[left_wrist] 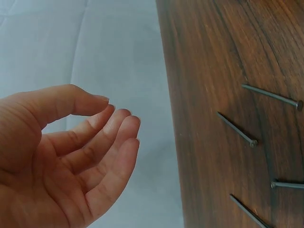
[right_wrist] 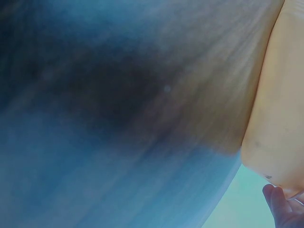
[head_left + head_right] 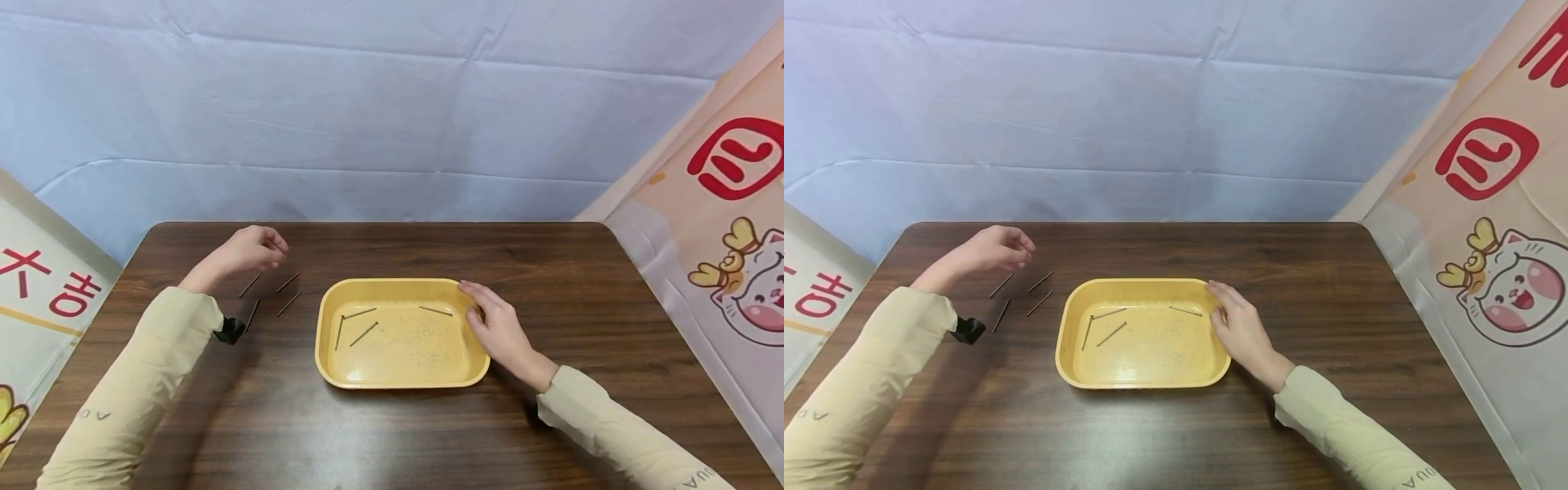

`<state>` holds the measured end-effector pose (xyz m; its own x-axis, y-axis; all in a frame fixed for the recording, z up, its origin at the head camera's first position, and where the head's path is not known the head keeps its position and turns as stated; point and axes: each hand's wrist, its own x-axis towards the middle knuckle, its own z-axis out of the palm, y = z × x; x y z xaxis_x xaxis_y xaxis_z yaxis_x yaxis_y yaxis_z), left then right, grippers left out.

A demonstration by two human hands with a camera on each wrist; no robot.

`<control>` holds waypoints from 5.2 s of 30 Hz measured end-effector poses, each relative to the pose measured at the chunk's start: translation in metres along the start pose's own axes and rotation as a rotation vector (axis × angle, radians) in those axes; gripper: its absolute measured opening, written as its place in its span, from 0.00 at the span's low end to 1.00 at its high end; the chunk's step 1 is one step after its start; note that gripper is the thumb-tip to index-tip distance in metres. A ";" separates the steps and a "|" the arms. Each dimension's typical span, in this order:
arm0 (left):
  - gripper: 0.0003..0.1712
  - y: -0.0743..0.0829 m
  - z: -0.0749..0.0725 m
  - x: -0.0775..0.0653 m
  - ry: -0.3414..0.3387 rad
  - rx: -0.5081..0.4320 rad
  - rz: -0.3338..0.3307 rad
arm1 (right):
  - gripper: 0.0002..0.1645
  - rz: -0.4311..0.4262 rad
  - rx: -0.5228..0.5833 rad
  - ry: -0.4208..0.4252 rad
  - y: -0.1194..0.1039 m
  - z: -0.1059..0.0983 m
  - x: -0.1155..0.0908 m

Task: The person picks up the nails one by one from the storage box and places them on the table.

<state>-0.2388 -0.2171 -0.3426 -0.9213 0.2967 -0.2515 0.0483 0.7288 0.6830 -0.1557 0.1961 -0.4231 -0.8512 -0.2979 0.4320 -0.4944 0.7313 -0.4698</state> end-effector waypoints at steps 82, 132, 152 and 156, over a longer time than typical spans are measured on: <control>0.08 0.109 0.055 0.020 -0.167 -0.028 0.167 | 0.24 0.010 0.017 -0.009 -0.004 -0.001 0.000; 0.13 0.125 0.112 0.037 -0.151 -0.194 0.149 | 0.24 0.021 0.016 -0.008 -0.003 0.001 0.002; 0.11 0.125 0.131 0.044 -0.120 -0.171 0.164 | 0.24 0.008 0.004 0.001 -0.001 0.002 0.001; 0.11 0.127 0.135 0.046 -0.100 -0.126 0.177 | 0.24 0.009 0.010 -0.003 -0.001 0.002 0.001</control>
<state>-0.2226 -0.0278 -0.3603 -0.8598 0.4769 -0.1823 0.1514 0.5792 0.8010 -0.1565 0.1939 -0.4236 -0.8562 -0.2928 0.4257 -0.4882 0.7281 -0.4811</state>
